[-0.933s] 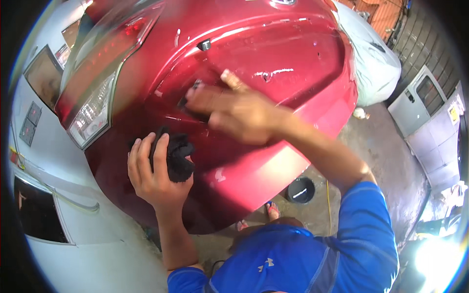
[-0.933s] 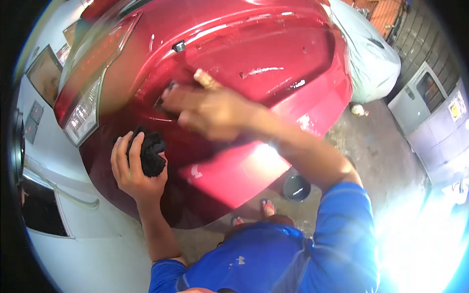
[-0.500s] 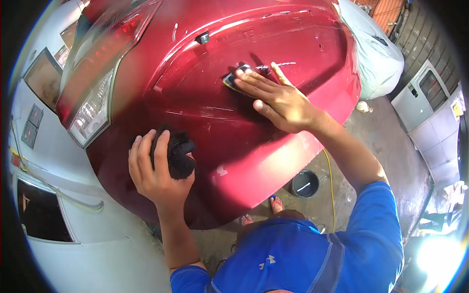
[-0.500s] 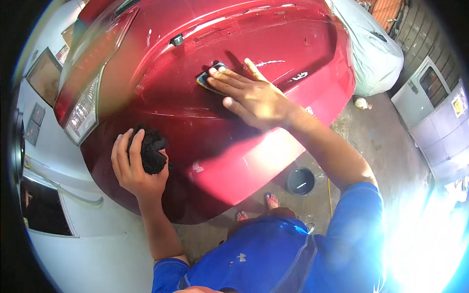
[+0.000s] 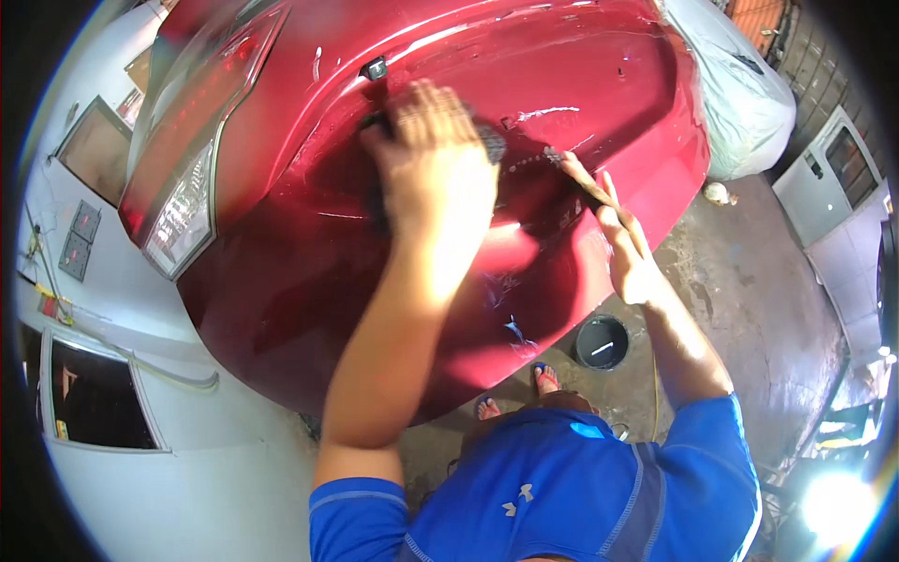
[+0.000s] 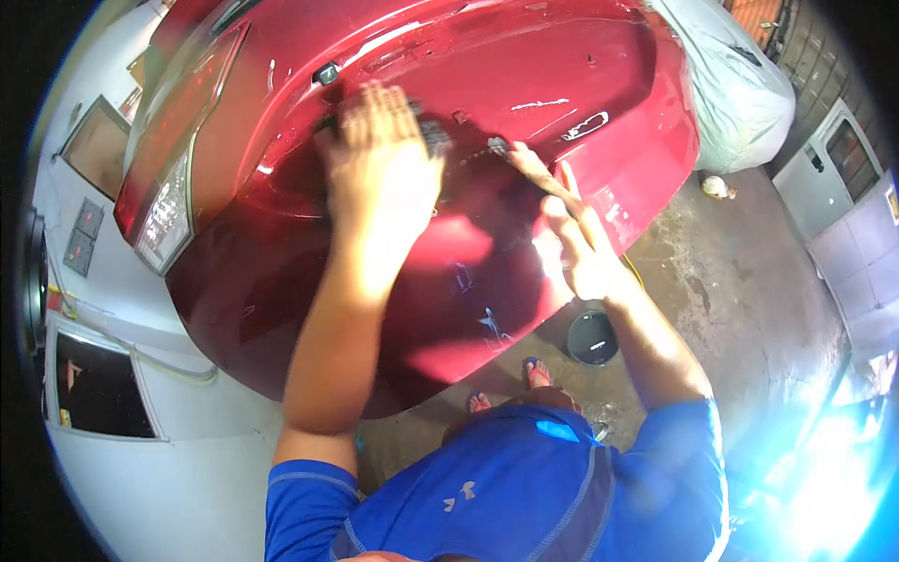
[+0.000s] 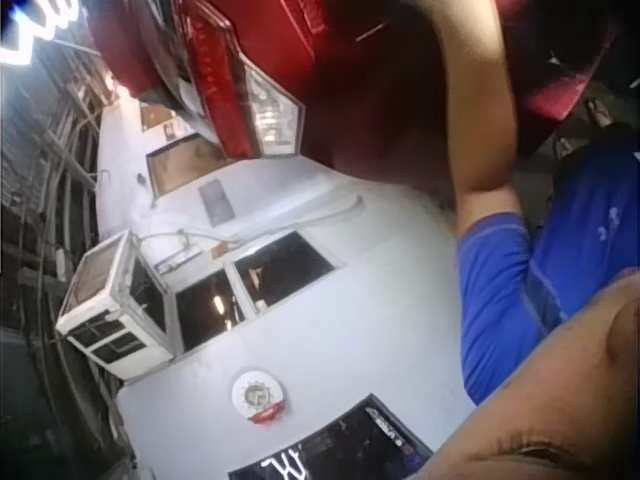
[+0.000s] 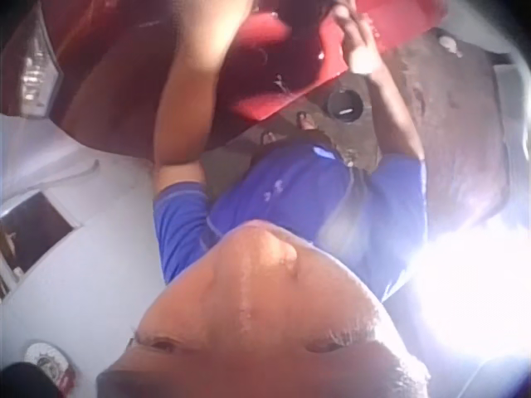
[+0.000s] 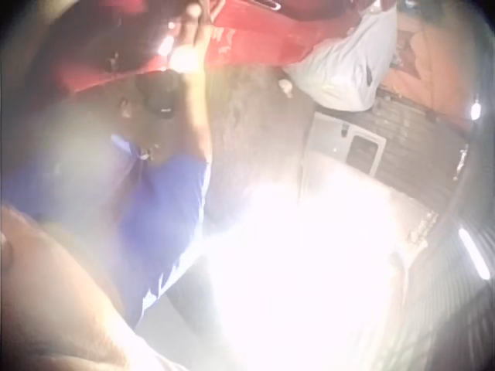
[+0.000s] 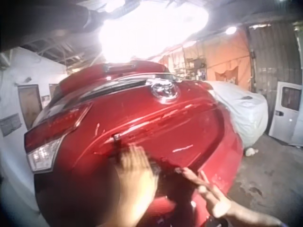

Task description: The person sands the surface of a red car bumper by hand using a small sanding block and water. They alternate between sanding the damaged areas and wiping the surface with a black cloth to check the progress.

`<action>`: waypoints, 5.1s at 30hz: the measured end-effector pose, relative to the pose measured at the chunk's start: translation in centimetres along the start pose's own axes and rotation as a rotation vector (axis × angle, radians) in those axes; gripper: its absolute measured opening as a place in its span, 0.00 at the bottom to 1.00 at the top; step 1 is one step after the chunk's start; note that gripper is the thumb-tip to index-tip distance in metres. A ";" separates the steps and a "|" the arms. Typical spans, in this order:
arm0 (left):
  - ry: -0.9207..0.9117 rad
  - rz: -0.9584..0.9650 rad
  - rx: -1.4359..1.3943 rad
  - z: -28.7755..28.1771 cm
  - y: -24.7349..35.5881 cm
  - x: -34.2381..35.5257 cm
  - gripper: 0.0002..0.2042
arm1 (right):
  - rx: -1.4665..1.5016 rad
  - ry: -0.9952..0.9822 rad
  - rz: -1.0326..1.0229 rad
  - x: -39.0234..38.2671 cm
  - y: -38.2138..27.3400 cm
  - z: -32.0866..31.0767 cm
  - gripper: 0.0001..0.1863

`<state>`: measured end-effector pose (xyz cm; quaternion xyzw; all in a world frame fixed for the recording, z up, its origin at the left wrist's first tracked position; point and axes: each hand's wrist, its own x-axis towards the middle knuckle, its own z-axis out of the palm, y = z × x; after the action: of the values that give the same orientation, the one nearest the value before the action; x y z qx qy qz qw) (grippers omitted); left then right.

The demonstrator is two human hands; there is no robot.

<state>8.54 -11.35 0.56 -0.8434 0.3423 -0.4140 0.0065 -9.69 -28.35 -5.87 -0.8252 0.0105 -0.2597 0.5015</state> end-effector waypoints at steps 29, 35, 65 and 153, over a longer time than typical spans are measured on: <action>-0.009 0.502 -0.377 -1.5 1.7 -8.5 0.23 | 1.353 1.071 0.168 -7.4 1.0 15.8 0.34; -0.195 0.502 -0.924 -3.0 0.6 -10.3 0.40 | 1.447 0.826 0.132 -9.8 -0.2 15.7 0.33; 0.335 -0.203 -0.309 -4.5 -13.6 -11.4 0.28 | -0.664 -0.182 -0.344 3.0 -1.2 4.1 0.30; 0.342 -0.357 -0.149 -2.5 -7.5 -10.0 0.28 | -0.585 -0.012 -0.432 19.3 10.7 -17.9 0.31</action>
<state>6.88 0.91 -2.56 -0.8065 0.2136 -0.5188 -0.1867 1.78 -53.72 -0.23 -0.9185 -0.0931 -0.3409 0.1776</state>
